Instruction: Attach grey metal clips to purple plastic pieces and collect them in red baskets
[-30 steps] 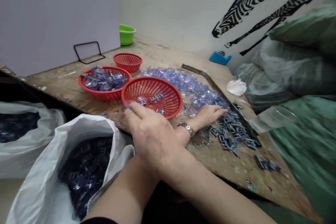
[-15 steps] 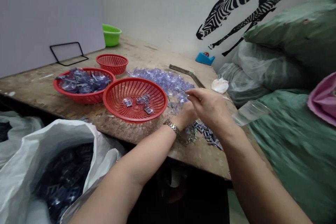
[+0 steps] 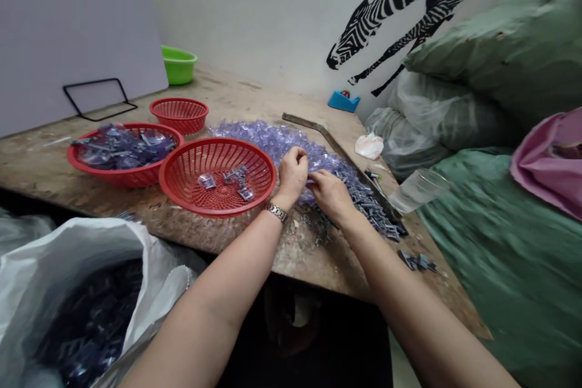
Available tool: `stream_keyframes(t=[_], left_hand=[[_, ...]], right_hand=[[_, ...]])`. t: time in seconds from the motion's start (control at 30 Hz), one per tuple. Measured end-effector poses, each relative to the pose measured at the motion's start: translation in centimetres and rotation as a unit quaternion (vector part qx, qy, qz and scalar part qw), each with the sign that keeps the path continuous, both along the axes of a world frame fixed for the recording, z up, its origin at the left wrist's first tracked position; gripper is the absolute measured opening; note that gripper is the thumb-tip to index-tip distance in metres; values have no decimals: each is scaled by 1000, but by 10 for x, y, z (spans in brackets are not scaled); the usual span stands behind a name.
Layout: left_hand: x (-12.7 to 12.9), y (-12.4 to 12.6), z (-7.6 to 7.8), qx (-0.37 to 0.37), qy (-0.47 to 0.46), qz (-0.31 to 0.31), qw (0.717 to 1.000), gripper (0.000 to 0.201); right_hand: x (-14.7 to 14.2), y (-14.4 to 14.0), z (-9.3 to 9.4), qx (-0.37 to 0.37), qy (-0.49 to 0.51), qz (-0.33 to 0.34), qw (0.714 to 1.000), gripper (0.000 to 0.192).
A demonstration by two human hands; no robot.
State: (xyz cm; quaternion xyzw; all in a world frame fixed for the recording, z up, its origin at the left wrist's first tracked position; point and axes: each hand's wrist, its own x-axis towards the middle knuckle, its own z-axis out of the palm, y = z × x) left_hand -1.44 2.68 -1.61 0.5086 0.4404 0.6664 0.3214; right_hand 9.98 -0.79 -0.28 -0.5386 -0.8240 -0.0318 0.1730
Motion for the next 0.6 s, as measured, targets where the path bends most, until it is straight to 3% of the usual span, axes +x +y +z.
stream_keyframes(t=[0.17,0.3,0.47,0.6], left_hand=[[1,1,-1,-12,41,7,999,15],[0,2,0,-22,66,8,998,14],[-2,2,0,-34,77,9,996,13],[-2,1,-1,-38,86,-12,996,12]], right_hand=[[-14,8,-5,-33,-103,-17,994,27],[-14,14,-10,-26,-117,-28,992,28],[-4,14,-11,3,-62,-19,998,22],[15,16,-8,15,87,-25,996,12]])
